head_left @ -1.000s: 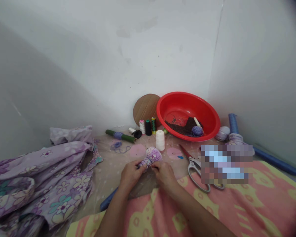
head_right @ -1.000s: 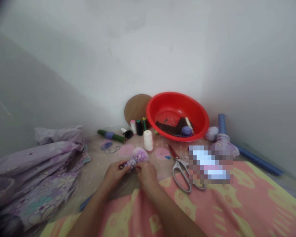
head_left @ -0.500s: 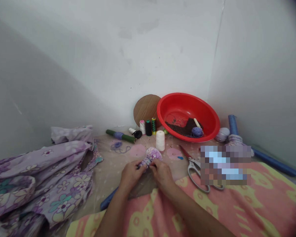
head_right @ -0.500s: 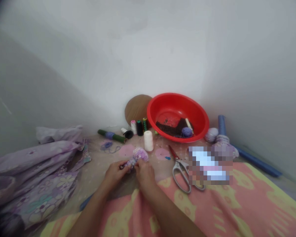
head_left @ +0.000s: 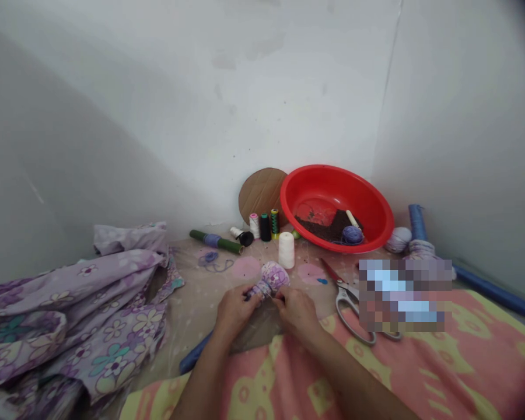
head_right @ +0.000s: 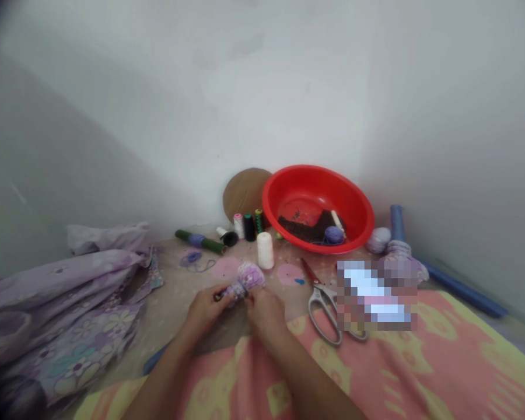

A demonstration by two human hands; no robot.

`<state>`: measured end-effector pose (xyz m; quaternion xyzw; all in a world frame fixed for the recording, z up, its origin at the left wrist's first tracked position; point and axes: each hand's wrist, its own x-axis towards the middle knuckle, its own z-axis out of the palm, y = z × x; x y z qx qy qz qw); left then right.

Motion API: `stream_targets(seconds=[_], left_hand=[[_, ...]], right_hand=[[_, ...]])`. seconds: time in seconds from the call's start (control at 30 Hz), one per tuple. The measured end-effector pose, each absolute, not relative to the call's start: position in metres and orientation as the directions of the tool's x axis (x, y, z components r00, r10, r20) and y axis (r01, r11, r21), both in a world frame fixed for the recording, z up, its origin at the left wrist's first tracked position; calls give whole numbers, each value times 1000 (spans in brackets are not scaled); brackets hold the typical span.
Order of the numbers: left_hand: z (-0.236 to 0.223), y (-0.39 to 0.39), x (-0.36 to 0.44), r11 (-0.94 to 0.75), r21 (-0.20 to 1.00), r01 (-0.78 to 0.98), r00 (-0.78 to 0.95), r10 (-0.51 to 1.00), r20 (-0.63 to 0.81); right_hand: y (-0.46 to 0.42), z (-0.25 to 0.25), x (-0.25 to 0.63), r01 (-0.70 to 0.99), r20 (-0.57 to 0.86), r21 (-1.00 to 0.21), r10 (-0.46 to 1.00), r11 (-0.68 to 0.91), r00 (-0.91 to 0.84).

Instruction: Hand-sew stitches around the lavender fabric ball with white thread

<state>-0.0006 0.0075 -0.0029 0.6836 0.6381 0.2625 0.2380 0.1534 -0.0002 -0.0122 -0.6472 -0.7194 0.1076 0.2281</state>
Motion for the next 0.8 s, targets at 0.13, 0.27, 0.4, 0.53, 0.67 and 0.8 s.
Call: stream_targets(seconds=[0.13,0.27,0.4,0.53,0.67,0.8], left_hand=[[-4,8,0,-152,653,742,104,988,111],[-5,8,1,-107,638,763,54,993,101],[-8,8,0,-99,621,777,40,993,109],[-12,9,-1,-115,609,784,47,991,126],[-9,6,2,-112,606,788,46,991,123],[-2,1,7,-91,592,800,31,993,111]], right_hand=[[0,-10,147,911,182,-397,982,115,-45],[1,-8,138,914,192,-392,981,107,-32],[-1,-8,138,916,205,-383,978,120,-43],[-4,-6,145,918,397,-317,913,238,-100],[-4,0,147,905,568,-200,797,376,-206],[-3,3,144,896,600,-157,761,415,-247]])
